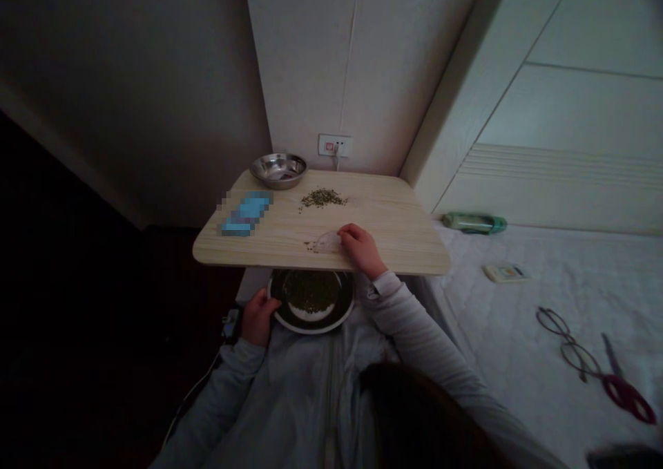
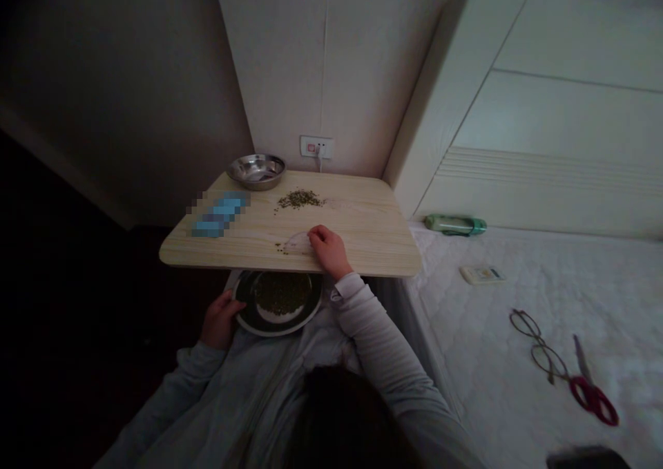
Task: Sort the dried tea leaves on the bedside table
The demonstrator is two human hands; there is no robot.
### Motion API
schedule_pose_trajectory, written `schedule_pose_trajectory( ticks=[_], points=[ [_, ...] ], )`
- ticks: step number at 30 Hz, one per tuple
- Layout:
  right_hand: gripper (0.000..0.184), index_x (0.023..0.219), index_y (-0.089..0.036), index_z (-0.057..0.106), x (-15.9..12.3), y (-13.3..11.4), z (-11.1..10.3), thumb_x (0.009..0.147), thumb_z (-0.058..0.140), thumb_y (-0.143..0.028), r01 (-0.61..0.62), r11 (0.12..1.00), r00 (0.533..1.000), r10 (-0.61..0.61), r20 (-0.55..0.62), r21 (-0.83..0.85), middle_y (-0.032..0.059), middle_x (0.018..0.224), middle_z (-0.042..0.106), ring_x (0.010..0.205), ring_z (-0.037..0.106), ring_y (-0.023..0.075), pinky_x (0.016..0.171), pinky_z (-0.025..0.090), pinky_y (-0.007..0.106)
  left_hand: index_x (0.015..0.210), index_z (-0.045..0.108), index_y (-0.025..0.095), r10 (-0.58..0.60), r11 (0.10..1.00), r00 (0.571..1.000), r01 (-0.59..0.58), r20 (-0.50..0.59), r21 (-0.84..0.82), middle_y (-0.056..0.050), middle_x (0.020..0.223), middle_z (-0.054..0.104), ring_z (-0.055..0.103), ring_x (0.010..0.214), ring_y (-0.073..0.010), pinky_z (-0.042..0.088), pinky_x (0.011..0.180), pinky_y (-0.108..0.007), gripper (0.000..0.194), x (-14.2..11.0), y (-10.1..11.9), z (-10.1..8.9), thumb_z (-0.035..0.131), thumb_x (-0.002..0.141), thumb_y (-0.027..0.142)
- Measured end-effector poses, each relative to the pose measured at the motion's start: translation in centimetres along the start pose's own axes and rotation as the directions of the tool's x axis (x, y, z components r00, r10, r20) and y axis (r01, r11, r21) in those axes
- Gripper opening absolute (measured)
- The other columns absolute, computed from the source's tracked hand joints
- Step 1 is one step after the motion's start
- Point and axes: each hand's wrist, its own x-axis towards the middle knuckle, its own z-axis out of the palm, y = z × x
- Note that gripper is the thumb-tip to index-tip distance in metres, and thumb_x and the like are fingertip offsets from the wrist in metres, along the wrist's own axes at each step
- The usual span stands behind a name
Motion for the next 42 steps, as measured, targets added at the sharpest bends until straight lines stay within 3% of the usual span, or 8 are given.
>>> schedule_pose_trajectory(
  ticks=[15,25,42],
  points=[
    [0.021,0.068,-0.016,0.051,0.0,0.3,0.2,0.065,0.037,-0.032,0.004,1.000,0.998,-0.004,0.063,0.001,-0.0027,0.056,0.049,0.055,0.043,0.0074,0.052,0.031,0.019,0.065,0.051,0.016,0.033,0.999,0.999,-0.033,-0.015,0.007,0.005,0.052,0.050,0.044,0.053,-0.0096,0.033,0.052,-0.021,0.013,0.4,-1.0,-0.4,0.050,0.052,0.018],
    [0.021,0.068,-0.015,0.053,-0.2,-0.4,0.0,0.062,0.039,-0.030,-0.004,0.997,0.992,-0.005,0.126,0.072,-0.0024,0.055,0.050,0.053,0.042,0.0069,0.052,0.031,0.019,0.061,0.049,0.015,0.001,1.000,1.000,-0.001,-0.025,0.031,0.005,0.051,0.048,0.043,0.050,-0.0091,0.032,0.048,-0.021,0.010,-0.2,0.2,0.1,0.049,0.052,0.018],
    [0.018,0.066,-0.014,0.052,-0.4,-0.7,-0.1,0.062,0.042,-0.029,-0.008,0.993,0.955,-0.027,0.296,0.119,-0.0027,0.054,0.051,0.049,0.042,0.0059,0.050,0.032,0.018,0.064,0.052,0.016,0.001,1.000,1.000,0.000,-0.008,0.026,0.005,0.053,0.051,0.046,0.054,-0.0110,0.034,0.053,-0.022,0.013,-0.1,0.1,-0.1,0.049,0.052,0.020]
  ],
)
